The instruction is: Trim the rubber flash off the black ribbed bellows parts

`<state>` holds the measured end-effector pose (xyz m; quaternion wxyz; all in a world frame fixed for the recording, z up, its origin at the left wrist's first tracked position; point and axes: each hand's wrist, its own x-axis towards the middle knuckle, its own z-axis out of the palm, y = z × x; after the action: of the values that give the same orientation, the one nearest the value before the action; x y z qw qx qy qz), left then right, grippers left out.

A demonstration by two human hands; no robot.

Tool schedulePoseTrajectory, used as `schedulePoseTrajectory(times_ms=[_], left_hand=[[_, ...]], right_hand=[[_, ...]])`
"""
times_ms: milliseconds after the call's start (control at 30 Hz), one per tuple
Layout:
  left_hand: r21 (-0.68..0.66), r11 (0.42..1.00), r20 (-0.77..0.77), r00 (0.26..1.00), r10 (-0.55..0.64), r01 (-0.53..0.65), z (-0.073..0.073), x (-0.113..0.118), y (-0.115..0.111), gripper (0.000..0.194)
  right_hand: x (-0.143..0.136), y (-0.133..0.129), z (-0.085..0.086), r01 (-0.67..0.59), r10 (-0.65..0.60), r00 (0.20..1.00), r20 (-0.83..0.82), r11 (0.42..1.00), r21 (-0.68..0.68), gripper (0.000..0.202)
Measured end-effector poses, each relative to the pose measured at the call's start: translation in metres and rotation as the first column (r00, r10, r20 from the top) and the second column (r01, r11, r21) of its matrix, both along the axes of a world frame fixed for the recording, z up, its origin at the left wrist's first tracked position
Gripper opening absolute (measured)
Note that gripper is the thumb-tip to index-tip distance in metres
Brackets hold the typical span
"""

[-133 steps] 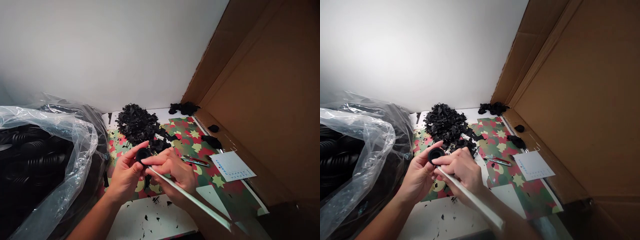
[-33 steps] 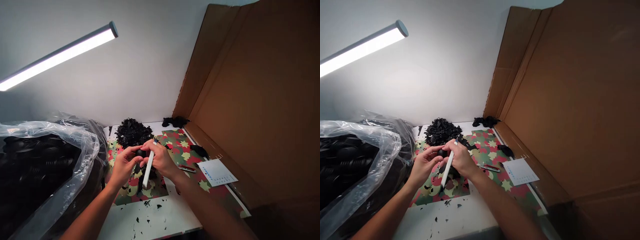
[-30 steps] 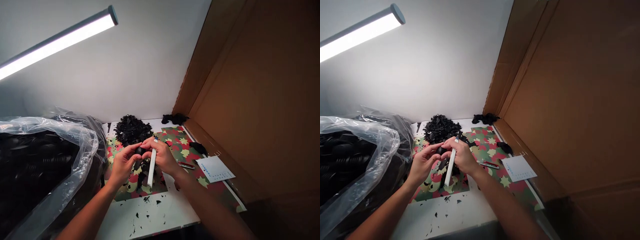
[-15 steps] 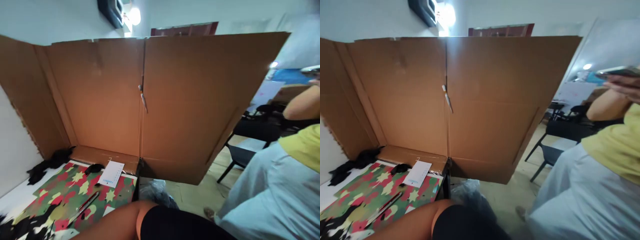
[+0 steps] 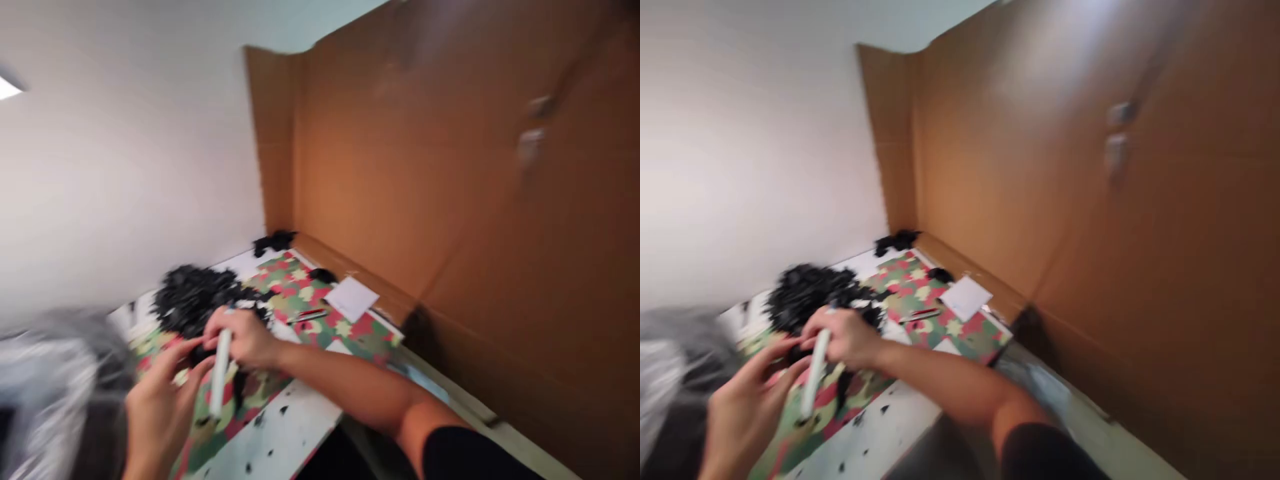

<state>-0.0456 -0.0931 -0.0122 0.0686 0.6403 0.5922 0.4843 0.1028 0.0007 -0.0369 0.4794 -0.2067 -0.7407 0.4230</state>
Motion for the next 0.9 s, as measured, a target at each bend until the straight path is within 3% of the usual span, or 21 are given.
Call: schedulePoseTrajectory(times_ms=[100,267,367,533,700,800,900], left_hand=[[-0.174,0.985,0.24,0.97,0.03,0.012,-0.007,0.006,-0.01,0.022],[-0.218,0.975,0.417,0.908,0.047,0.05,-0.016,0.014,-0.013,0.018],[-0.198,0.979,0.357,0.934,0.03,0.045,-0.018,0.015,-0.016,0.016],[-0.054,0.998,0.11,0.994,-0.028,0.035,-0.021,0.011,-0.017,0.021],[0.072,0.996,-0.103,0.994,-0.046,0.054,-0.019,0.009,-0.017,0.02],[0.073,0.995,-0.098,0.994,-0.055,0.062,-0.019,0.01,-0.016,0.02],[-0.015,1.0,0.077,0.997,-0.02,0.021,-0.02,0.012,-0.016,0.011]], right_hand=[[0.015,-0.013,-0.01,-0.116,0.105,0.992,-0.065,0.976,-0.183,0.017],[0.024,-0.023,-0.009,-0.095,0.092,0.995,-0.038,0.992,-0.083,0.023],[0.024,-0.027,-0.003,-0.054,0.057,0.998,0.034,0.996,-0.064,0.023],[0.022,-0.03,-0.004,-0.036,0.037,0.994,0.098,0.999,-0.013,0.021],[0.019,-0.031,-0.008,-0.023,0.022,0.993,0.117,1.0,0.0,0.017],[0.017,-0.033,-0.009,-0.02,0.014,0.99,0.137,0.999,0.044,0.018],[0.015,-0.037,-0.007,-0.008,-0.003,0.988,0.152,0.997,0.075,0.019]])
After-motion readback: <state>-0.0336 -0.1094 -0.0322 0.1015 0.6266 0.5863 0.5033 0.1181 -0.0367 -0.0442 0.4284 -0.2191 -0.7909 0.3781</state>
